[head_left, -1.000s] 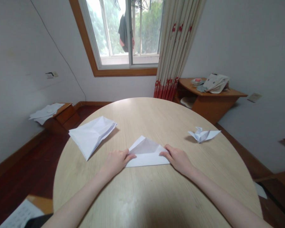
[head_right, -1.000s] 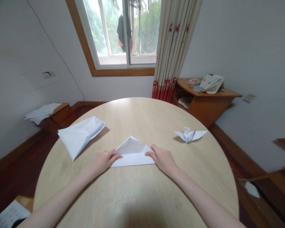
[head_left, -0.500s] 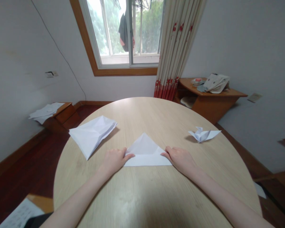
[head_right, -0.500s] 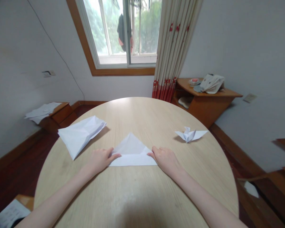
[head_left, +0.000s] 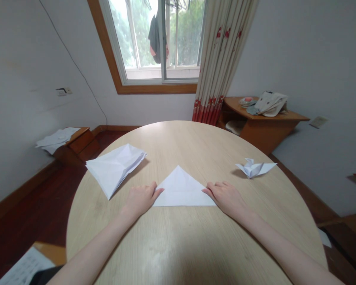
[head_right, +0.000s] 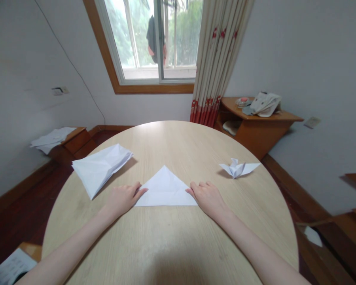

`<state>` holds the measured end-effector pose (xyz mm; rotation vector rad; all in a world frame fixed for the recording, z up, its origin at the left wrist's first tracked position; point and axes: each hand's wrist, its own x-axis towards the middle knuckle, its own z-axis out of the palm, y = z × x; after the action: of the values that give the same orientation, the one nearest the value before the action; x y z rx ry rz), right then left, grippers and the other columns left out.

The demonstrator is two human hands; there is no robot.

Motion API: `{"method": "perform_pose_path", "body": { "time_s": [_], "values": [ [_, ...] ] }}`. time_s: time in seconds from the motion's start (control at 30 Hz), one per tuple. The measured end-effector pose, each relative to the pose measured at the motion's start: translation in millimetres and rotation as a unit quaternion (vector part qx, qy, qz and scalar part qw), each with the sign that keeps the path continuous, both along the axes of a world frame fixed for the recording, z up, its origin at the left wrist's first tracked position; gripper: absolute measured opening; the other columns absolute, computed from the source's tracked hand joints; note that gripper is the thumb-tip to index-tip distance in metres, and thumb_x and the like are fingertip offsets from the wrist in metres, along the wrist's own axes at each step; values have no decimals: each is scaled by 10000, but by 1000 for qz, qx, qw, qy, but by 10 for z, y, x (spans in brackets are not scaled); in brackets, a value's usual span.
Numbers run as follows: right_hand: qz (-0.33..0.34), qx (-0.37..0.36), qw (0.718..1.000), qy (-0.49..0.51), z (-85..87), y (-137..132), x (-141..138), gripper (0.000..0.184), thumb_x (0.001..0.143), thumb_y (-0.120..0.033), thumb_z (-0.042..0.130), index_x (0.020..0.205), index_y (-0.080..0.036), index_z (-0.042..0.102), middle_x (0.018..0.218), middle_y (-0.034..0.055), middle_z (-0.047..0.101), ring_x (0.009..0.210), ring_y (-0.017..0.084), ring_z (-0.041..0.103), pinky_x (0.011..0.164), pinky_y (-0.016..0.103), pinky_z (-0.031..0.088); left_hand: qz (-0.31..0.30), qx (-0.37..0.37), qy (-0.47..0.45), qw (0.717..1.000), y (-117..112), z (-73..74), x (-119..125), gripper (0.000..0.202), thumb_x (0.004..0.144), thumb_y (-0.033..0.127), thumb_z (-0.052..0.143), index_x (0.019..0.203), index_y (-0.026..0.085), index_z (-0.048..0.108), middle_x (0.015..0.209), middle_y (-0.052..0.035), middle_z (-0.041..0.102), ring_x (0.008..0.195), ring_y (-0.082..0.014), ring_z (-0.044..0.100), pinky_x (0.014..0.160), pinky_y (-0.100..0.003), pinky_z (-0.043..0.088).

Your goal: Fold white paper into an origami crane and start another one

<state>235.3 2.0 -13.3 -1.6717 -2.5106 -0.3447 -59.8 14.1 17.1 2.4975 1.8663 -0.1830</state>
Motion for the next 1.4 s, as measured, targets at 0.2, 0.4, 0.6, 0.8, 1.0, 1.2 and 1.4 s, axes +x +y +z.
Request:
{"method": "perform_pose_path", "body": {
  "time_s": [0.2, 0.4, 0.6, 0.8, 1.0, 1.2, 1.4],
  "values": [
    [-5, 21, 1000, -12, 61, -1, 7, 351, 1003, -341, 373, 808, -175, 613, 682, 77, 662, 655, 215, 586, 637, 312, 328, -59, 70, -3, 996, 23, -28, -33, 357, 995, 418, 358, 950, 148, 587, 901, -116, 670, 875, -273, 635, 726, -336, 429],
    [11, 66, 998, -2, 66, 6, -20, 238, 961, -167, 424, 807, -160, 606, 729, 80, 646, 716, 226, 565, 655, 320, 302, -169, 169, -51, 970, 80, -146, -64, 273, 991, 285, 405, 1190, 147, 530, 1170, -128, 602, 1075, -271, 548, 917, -405, 403],
    [71, 86, 994, 6, 63, -87, -111, 243, 860, 17, 419, 870, -147, 598, 813, 87, 637, 760, 222, 552, 666, 314, 327, -288, 133, -119, 941, 4, -188, 0, 309, 970, 104, 356, 1231, 162, 511, 1222, -111, 603, 1132, -223, 556, 975, -373, 430],
    [127, 70, 988, 60, 3, -197, -338, 222, 910, -36, 385, 855, -157, 562, 761, 61, 602, 698, 191, 537, 625, 294, 333, -270, 78, -151, 948, -108, -186, 136, 318, 926, 60, 377, 1162, 197, 540, 1185, -82, 617, 1105, -204, 573, 919, -339, 481],
    [143, 30, 987, 64, 52, -233, -493, 249, 954, -179, 385, 767, -171, 550, 761, 63, 593, 717, 211, 502, 636, 321, 324, -179, 107, -129, 969, -261, -134, 383, 189, 971, 301, 415, 975, 175, 557, 1035, -88, 615, 956, -241, 576, 775, -352, 498],
    [136, -4, 986, 101, 40, -262, -555, 248, 928, -167, 413, 718, -176, 543, 736, 52, 579, 723, 199, 477, 652, 318, 301, -108, 120, -157, 974, -336, -148, 534, 195, 915, 365, 498, 979, 184, 536, 1018, -96, 581, 964, -273, 539, 812, -411, 461],
    [130, -18, 986, 107, 50, -326, -650, 223, 907, -158, 431, 716, -179, 544, 748, 51, 581, 737, 200, 467, 662, 329, 286, -99, 117, -192, 969, -373, -192, 572, 175, 874, 299, 516, 1003, 180, 519, 1040, -97, 558, 992, -274, 499, 867, -426, 414]
  ]
}}
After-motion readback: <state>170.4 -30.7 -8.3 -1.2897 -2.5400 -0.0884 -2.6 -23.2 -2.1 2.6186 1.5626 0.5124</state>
